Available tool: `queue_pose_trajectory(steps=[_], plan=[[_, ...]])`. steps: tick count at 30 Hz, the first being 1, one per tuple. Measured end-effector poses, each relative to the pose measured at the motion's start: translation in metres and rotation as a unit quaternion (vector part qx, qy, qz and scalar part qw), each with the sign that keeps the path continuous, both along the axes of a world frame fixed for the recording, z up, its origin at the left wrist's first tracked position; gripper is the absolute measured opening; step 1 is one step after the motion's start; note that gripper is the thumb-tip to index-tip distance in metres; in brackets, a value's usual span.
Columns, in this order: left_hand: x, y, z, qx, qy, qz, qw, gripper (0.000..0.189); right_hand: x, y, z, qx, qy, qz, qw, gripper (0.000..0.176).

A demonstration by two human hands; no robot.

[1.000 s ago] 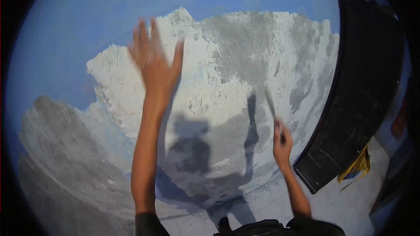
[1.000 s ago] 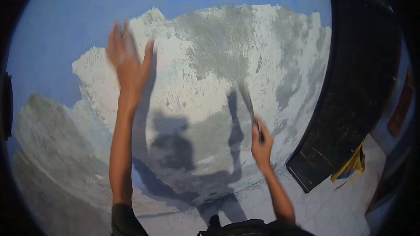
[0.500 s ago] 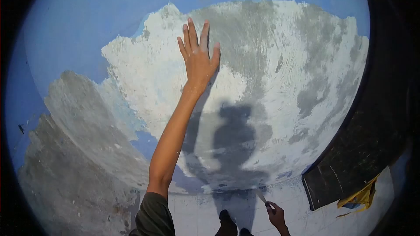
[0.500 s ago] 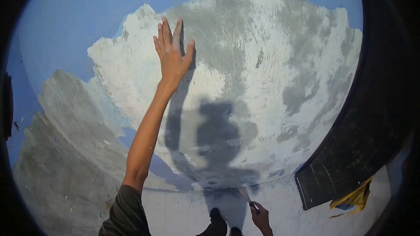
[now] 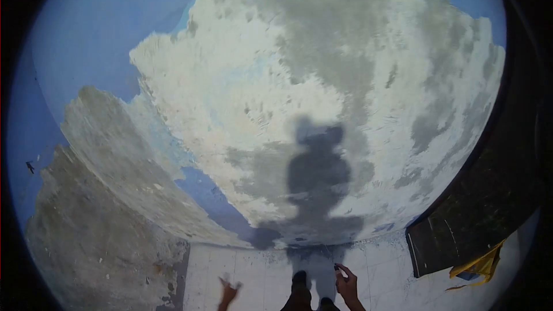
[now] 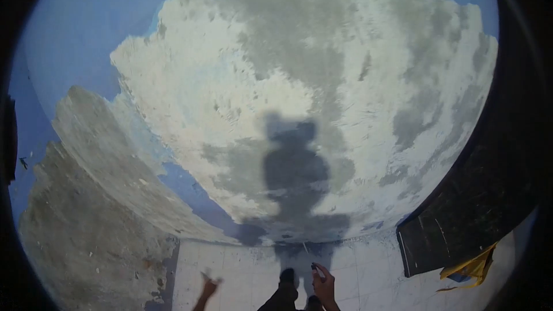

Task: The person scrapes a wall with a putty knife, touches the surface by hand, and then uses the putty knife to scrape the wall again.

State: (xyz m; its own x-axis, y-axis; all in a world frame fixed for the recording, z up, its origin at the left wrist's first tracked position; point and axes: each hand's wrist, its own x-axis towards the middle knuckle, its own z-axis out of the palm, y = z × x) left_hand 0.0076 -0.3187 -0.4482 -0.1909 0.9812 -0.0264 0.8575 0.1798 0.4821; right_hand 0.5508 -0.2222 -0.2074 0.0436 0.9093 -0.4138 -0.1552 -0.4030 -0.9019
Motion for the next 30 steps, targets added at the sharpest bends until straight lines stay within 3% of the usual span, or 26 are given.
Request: queue_pose_trajectory(steps=[1,2,3,4,6,8,10,12,16,18,22,24,26,28,30], plan=[[-0.036,0.001,0.030,0.029,-0.139,0.136,0.980,0.102,0.000,0.003,0.003,0.021,-0.027,0.012,0.999,0.035],[-0.047,0.023,0.091,0.136,-0.127,0.206,0.961,0.096,-0.001,0.016,0.008,0.049,-0.056,0.028,0.997,0.034],[-0.051,0.049,0.156,0.135,-0.026,0.263,0.955,0.093,-0.003,0.027,0.025,0.065,-0.094,0.033,0.993,0.033],[-0.038,0.078,0.229,0.150,-0.082,0.318,0.932,0.091,-0.007,0.043,0.042,0.115,-0.125,0.027,0.985,0.033],[-0.014,0.132,0.331,0.251,-0.150,0.306,0.906,0.091,-0.022,0.080,0.084,0.213,-0.176,0.003,0.961,0.034],[-0.020,0.188,0.348,0.308,-0.169,0.283,0.893,0.101,-0.046,0.120,0.152,0.384,-0.219,-0.029,0.896,0.034],[0.012,0.243,0.381,0.329,-0.160,0.215,0.906,0.109,-0.065,0.164,0.202,0.552,-0.306,-0.053,0.774,0.037],[0.039,0.290,0.390,0.348,-0.109,0.082,0.928,0.125,-0.080,0.194,0.270,0.622,-0.359,-0.033,0.695,0.040],[0.095,0.344,0.417,0.324,-0.113,0.068,0.937,0.139,-0.104,0.245,0.373,0.681,-0.398,-0.172,0.589,0.037],[0.099,0.351,0.401,0.333,-0.092,0.091,0.934,0.143,-0.109,0.258,0.407,0.661,-0.369,-0.208,0.619,0.034],[0.082,0.344,0.376,0.250,0.099,0.107,0.957,0.145,-0.110,0.272,0.459,0.656,-0.410,-0.213,0.596,0.032],[0.082,0.344,0.379,0.333,-0.084,0.066,0.937,0.143,-0.113,0.268,0.473,0.636,-0.430,-0.213,0.604,0.031],[0.088,0.354,0.389,0.315,-0.117,0.077,0.939,0.142,-0.108,0.270,0.472,0.635,-0.435,-0.212,0.602,0.031],[0.083,0.343,0.390,0.176,0.020,0.135,0.975,0.140,-0.107,0.269,0.463,0.630,-0.451,-0.213,0.595,0.032],[0.080,0.342,0.384,0.201,0.010,0.122,0.972,0.140,-0.112,0.264,0.468,0.623,-0.461,-0.207,0.597,0.032]])
